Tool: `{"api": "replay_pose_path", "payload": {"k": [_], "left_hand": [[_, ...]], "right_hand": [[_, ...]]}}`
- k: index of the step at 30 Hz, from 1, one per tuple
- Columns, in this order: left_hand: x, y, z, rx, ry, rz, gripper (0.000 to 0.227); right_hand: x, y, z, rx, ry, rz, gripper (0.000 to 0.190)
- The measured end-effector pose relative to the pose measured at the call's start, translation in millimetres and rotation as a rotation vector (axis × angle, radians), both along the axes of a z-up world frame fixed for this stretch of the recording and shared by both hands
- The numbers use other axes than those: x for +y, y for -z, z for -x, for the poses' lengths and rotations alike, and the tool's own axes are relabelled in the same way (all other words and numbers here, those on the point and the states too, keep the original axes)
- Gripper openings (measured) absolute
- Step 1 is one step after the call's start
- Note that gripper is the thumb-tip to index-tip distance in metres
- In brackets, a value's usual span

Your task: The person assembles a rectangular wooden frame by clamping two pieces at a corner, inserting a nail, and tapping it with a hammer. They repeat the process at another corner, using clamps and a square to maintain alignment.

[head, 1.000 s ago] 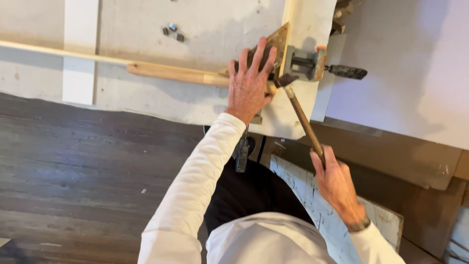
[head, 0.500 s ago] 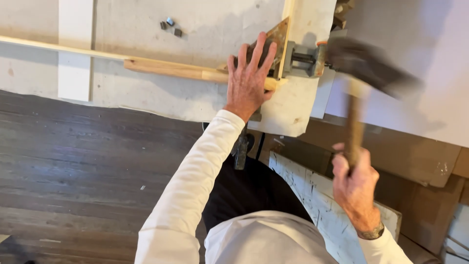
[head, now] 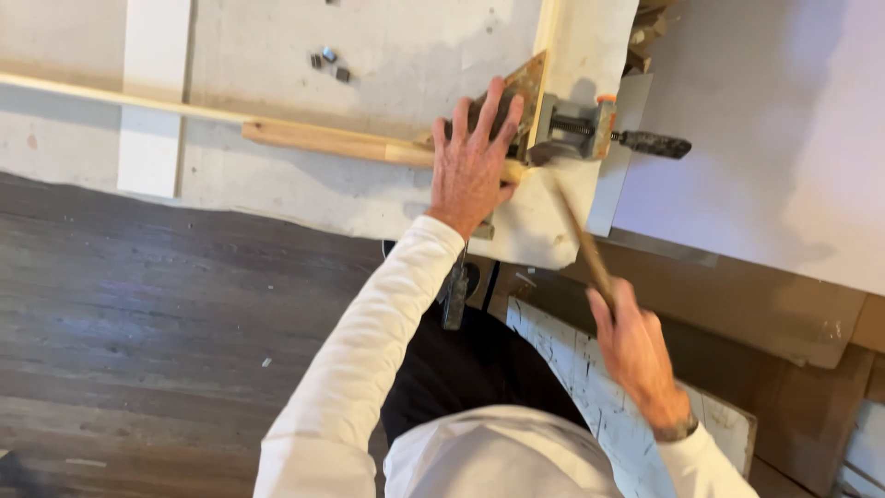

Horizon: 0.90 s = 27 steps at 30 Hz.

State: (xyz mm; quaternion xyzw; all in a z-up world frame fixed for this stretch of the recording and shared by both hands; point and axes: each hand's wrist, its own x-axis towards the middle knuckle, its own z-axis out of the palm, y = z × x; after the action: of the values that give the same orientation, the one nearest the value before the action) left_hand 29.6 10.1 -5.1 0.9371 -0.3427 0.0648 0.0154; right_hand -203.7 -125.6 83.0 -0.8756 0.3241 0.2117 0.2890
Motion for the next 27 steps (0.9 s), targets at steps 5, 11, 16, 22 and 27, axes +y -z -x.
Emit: {"api": "replay_pose_path", "payload": {"k": [5, 11, 16, 22, 27], "left_hand": [[3, 7, -2, -0.026, 0.011, 0.060, 0.126], [0, 14, -4, 0.011, 0.005, 0.056, 0.126], [3, 3, 4, 0.005, 0.008, 0.047, 0.121], [-2, 8, 3, 0.011, 0.010, 0.018, 0.131], [4, -11, 8, 0.009, -0.004, 0.028, 0.118]], "right_hand": [[9, -33, -1, -0.393, 0.152, -0.042, 0.021], [2, -5, 2, -0.127, 0.151, 0.020, 0.022], [0, -8, 27, -0.532, 0.128, 0.093, 0.017], [-1, -1, 10, -0.049, -0.041, 0.039, 0.022], [15, -41, 37, -0.492, 0.320, -0.082, 0.015]]}}
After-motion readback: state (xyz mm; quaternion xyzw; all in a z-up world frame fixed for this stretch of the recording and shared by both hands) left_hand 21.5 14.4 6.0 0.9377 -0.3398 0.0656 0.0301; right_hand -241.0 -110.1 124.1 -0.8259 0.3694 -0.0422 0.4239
